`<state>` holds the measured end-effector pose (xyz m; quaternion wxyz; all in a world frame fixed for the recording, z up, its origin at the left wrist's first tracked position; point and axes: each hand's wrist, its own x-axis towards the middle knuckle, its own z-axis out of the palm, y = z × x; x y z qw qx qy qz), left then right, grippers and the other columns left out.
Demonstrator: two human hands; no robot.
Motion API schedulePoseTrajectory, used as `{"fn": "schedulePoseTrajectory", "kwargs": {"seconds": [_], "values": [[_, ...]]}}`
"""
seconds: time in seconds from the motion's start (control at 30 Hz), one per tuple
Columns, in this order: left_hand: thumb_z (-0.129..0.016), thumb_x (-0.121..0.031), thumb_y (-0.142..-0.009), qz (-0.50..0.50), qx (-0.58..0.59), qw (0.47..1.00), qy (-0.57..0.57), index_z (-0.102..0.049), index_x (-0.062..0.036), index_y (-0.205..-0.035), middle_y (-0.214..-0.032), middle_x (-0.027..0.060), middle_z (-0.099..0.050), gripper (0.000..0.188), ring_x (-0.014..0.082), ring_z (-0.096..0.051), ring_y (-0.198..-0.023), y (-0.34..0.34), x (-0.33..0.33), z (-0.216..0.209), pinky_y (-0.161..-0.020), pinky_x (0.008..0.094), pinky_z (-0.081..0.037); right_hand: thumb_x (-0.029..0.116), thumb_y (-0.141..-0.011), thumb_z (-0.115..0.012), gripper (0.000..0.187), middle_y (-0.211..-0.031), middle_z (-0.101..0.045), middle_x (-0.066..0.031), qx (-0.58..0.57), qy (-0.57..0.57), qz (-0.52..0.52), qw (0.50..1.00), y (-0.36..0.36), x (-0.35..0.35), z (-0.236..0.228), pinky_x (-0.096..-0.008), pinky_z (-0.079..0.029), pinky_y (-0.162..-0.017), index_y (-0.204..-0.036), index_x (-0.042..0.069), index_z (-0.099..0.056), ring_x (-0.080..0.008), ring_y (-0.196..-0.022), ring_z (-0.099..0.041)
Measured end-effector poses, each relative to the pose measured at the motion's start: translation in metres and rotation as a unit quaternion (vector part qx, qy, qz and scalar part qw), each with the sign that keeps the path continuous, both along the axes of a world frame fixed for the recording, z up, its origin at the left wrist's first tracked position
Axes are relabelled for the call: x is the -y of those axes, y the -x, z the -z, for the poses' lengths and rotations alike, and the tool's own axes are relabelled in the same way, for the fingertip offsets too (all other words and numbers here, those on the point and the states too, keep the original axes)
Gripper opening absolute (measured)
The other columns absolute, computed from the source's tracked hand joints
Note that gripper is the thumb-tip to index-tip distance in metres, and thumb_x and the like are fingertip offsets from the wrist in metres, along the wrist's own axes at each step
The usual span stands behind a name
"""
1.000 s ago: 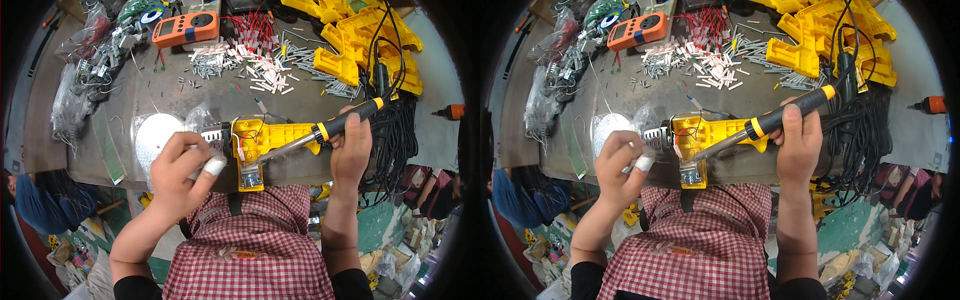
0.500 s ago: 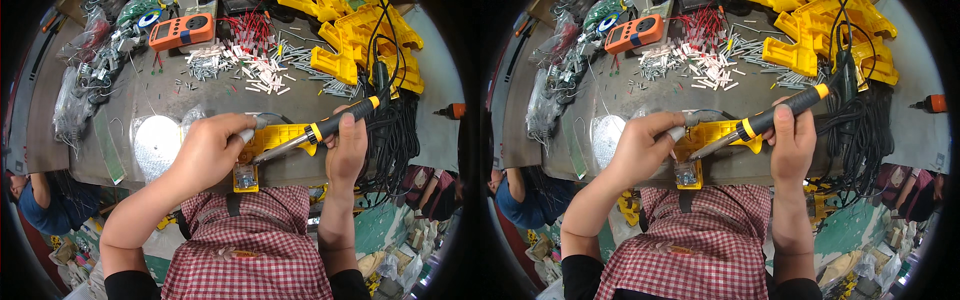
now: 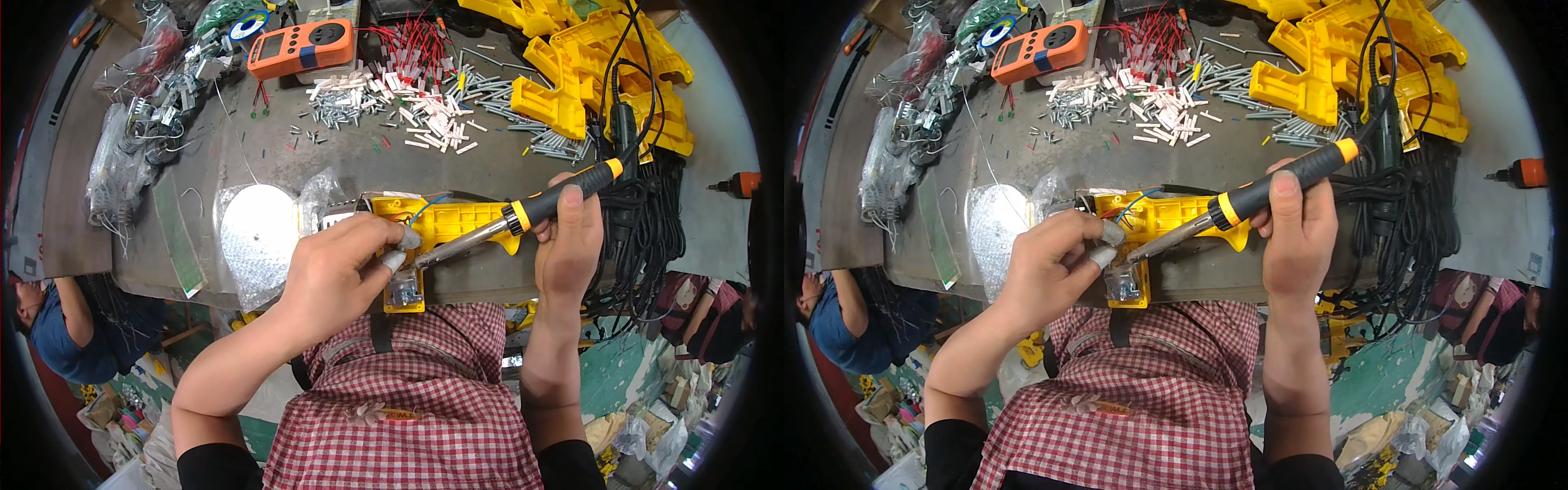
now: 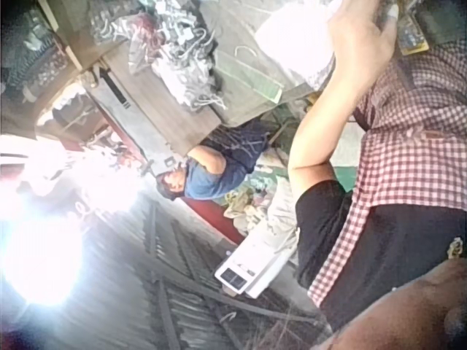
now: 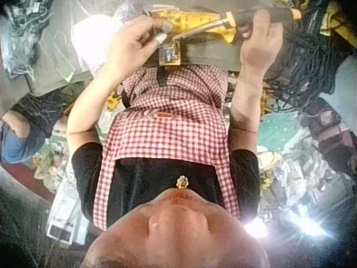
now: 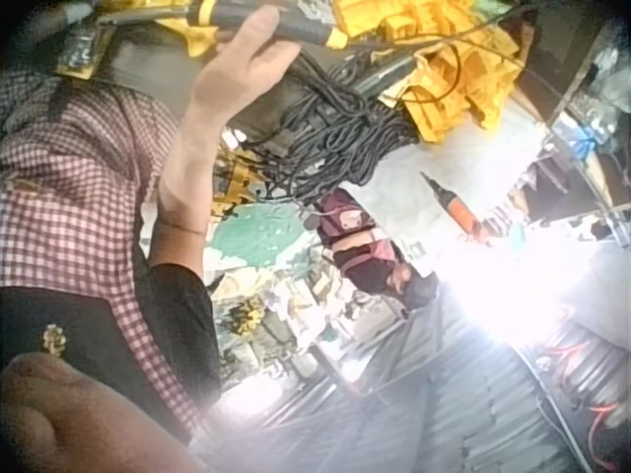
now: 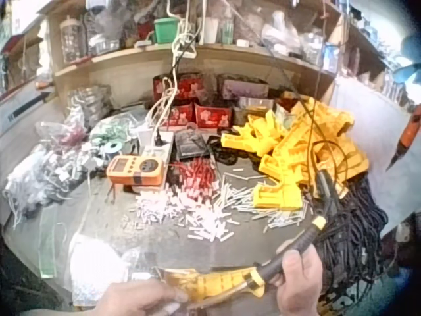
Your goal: Soldering wires and assembling the yellow plastic housing for an electrical device.
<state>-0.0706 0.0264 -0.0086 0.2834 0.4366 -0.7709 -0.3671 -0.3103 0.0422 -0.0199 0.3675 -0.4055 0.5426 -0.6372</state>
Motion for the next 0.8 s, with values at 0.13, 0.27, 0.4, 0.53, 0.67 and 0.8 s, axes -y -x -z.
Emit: {"fn": "schedulePoseTrajectory", "kwargs": {"seconds": [0.13,0.27,0.4,0.53,0.67,0.8], "values": [[-0.070,0.002,-0.072,0.011,0.013,0.999,0.033,-0.063,-0.0037,-0.094,-0.076,0.0059,-0.057,0.024,0.0141,-0.046,-0.053,-0.001,0.002,0.002,-0.049,0.0261,-0.039,0.024,-0.097,-0.051,0.021,-0.074,-0.052,-0.0001,-0.006,-0.003,-0.001,1.000,0.000,-0.001,0.000,-0.0171,-0.036,-0.052,-0.098,0.003,-0.053,-0.0032,-0.058,-0.044],[-0.071,0.001,-0.071,0.020,0.029,0.999,0.037,-0.063,-0.0026,-0.093,-0.074,0.0068,-0.056,0.023,0.0150,-0.045,-0.052,-0.001,0.005,-0.001,-0.049,0.0267,-0.039,0.024,-0.096,-0.051,0.021,-0.074,-0.052,-0.0001,-0.007,-0.002,-0.004,1.000,-0.001,-0.001,0.000,-0.0172,-0.036,-0.053,-0.098,0.002,-0.053,-0.0032,-0.058,-0.044],[-0.071,0.000,-0.071,0.019,0.041,0.999,0.022,-0.062,-0.0022,-0.093,-0.074,0.0069,-0.056,0.023,0.0153,-0.045,-0.051,-0.001,0.006,-0.002,-0.049,0.0269,-0.039,0.024,-0.097,-0.051,0.022,-0.074,-0.052,-0.0002,-0.002,-0.005,-0.001,1.000,0.000,-0.002,0.000,-0.0171,-0.036,-0.053,-0.098,0.002,-0.052,-0.0033,-0.059,-0.044],[-0.071,0.002,-0.070,0.028,0.035,0.999,0.019,-0.061,-0.0019,-0.092,-0.075,0.0070,-0.057,0.024,0.0157,-0.047,-0.052,-0.001,0.006,0.000,-0.050,0.0274,-0.040,0.024,-0.097,-0.051,0.022,-0.074,-0.053,-0.0002,-0.003,-0.006,-0.003,1.000,-0.002,-0.002,-0.002,-0.0170,-0.036,-0.053,-0.098,0.002,-0.052,-0.0031,-0.059,-0.044],[-0.070,0.004,-0.068,0.033,0.028,0.997,0.061,-0.061,-0.0023,-0.090,-0.076,0.0074,-0.058,0.025,0.0174,-0.053,-0.056,-0.001,0.004,0.005,-0.052,0.0284,-0.044,0.024,-0.097,-0.050,0.022,-0.074,-0.053,-0.0004,-0.016,-0.007,-0.001,1.000,0.000,-0.004,-0.003,-0.0169,-0.036,-0.053,-0.098,0.002,-0.053,-0.0029,-0.059,-0.044],[-0.070,0.005,-0.067,0.031,0.019,0.997,0.075,-0.061,-0.0026,-0.089,-0.077,0.0077,-0.059,0.026,0.0190,-0.055,-0.058,-0.001,0.003,0.009,-0.052,0.0291,-0.045,0.023,-0.097,-0.050,0.021,-0.074,-0.054,-0.0008,-0.015,-0.006,0.003,1.000,0.002,-0.005,-0.007,-0.0170,-0.036,-0.053,-0.098,0.002,-0.053,-0.0033,-0.059,-0.045]]}}
